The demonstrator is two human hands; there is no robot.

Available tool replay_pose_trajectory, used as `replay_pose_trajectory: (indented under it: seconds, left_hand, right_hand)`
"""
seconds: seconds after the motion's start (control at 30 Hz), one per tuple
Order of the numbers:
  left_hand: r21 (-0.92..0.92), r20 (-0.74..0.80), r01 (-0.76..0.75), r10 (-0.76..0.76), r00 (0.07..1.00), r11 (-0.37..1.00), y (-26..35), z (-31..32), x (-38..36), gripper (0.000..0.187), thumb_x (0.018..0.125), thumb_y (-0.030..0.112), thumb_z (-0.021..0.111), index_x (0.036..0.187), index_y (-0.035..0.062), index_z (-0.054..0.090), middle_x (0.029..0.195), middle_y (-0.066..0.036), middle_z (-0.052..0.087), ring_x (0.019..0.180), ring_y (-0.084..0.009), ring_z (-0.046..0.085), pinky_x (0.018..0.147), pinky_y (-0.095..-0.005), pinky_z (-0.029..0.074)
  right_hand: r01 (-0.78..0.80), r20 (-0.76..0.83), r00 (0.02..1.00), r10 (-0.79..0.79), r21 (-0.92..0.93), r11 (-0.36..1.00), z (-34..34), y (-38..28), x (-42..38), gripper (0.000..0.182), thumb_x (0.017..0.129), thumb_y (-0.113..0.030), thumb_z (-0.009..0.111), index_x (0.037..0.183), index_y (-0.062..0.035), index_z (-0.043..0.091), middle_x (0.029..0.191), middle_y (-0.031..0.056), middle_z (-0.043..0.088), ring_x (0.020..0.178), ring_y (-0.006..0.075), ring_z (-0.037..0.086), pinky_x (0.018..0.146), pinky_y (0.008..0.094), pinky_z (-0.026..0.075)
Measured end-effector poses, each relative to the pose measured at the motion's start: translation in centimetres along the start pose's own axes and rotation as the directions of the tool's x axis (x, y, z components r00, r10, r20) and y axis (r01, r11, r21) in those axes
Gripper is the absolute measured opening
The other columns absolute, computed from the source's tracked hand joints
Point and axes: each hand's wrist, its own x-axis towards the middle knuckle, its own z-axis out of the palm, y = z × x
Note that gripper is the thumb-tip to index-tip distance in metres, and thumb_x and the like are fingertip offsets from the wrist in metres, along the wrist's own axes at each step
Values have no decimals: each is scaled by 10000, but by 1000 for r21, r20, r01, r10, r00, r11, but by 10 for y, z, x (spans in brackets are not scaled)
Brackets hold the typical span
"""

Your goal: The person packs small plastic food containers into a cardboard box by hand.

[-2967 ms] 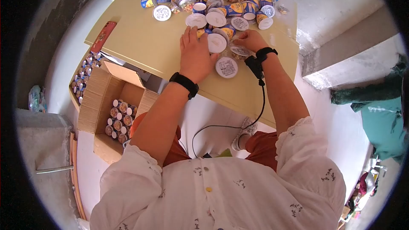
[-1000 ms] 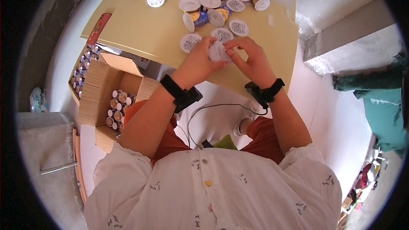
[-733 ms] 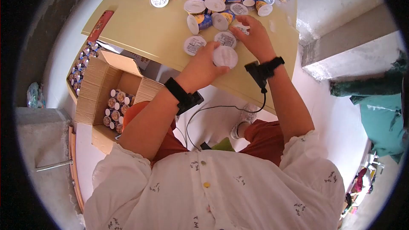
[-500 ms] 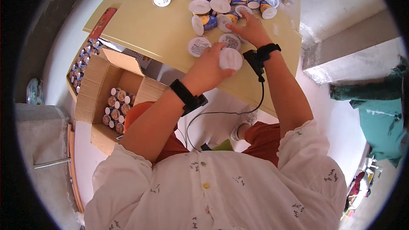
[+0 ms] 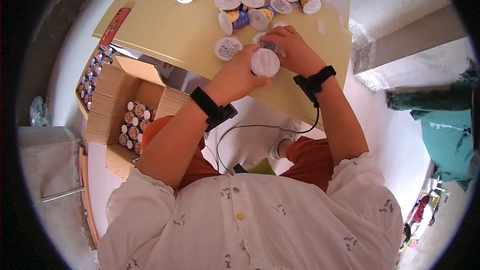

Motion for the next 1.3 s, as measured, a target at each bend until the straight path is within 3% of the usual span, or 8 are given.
replay_pose_trajectory:
  seconds: [0.33, 0.53, 0.63, 0.7, 0.87, 1.0, 1.17, 1.3]
  left_hand:
    - [58, -24, -77, 79, 997, 995, -1, -3, 1, 818, 754, 238, 819, 1385, -27, 370, 1279, -215, 536, 1154, -283, 569, 1001, -350, 443]
    - [-6, -54, 93, -94, 994, 996, 1, -12, 6, 807, 767, 243, 816, 1394, 3, 369, 1217, -188, 575, 1048, -280, 607, 886, -368, 502]
    - [-44, -168, 95, -101, 981, 995, 9, -15, 7, 815, 772, 220, 813, 1417, 24, 354, 1272, -178, 555, 1082, -294, 591, 873, -375, 503]
    - [5, -283, -178, 172, 943, 984, 14, -12, 6, 836, 765, 195, 812, 1443, 69, 340, 1328, -165, 528, 1129, -298, 570, 882, -382, 501]
    - [172, -200, -270, 302, 932, 947, 23, -5, 0, 836, 739, 138, 809, 1442, 114, 359, 1371, -166, 495, 1203, -318, 531, 941, -401, 481]
    - [226, -198, -207, 253, 947, 952, 25, -5, -2, 749, 737, 119, 800, 1380, 82, 419, 1359, -178, 498, 1243, -338, 501, 1018, -397, 429]
    - [278, -181, -234, 290, 940, 932, 13, -4, -2, 710, 750, 179, 805, 1343, 43, 438, 1327, -190, 520, 1239, -341, 505, 1046, -391, 396]
    - [189, -110, -177, 200, 974, 966, 9, 0, -2, 711, 763, 223, 805, 1338, 34, 432, 1324, -201, 517, 1225, -345, 515, 1032, -391, 403]
  right_hand:
    - [10, -130, 992, -1, 62, 998, 8, 7, -4, 170, 875, -135, 612, 995, -63, 708, 1002, 106, 693, 1031, 309, 598, 908, 410, 482]
    - [-218, -390, 865, 314, 271, 938, -25, -15, -14, 198, 942, -188, 604, 1033, -37, 695, 973, 94, 704, 838, 269, 639, 756, 338, 510]
    - [-269, -269, 746, 609, 715, 645, -34, -37, -28, 252, 959, -215, 610, 1092, -10, 673, 916, 48, 689, 763, 155, 619, 713, 278, 500]
    - [-193, -73, 702, 709, 938, 288, -33, -51, -35, 309, 970, -236, 609, 1154, 10, 643, 905, 18, 662, 754, 81, 584, 699, 246, 496]
    - [-148, 82, 727, 682, 988, 39, -10, -59, -36, 318, 973, -218, 600, 1197, 7, 621, 872, 20, 651, 719, 75, 583, 684, 228, 509]
    - [-164, 102, 735, 670, 986, 29, -4, -58, -38, 317, 971, -229, 604, 1198, -12, 636, 869, 0, 651, 714, 78, 579, 672, 228, 501]
    - [-269, -193, 787, 586, 748, 607, 17, -46, -44, 289, 967, -259, 598, 1188, -91, 680, 962, 79, 638, 839, 158, 590, 752, 288, 477]
    - [-343, -105, 776, 622, 757, 556, 24, -45, -49, 290, 968, -261, 590, 1193, -101, 677, 1000, 130, 619, 891, 192, 592, 796, 306, 469]
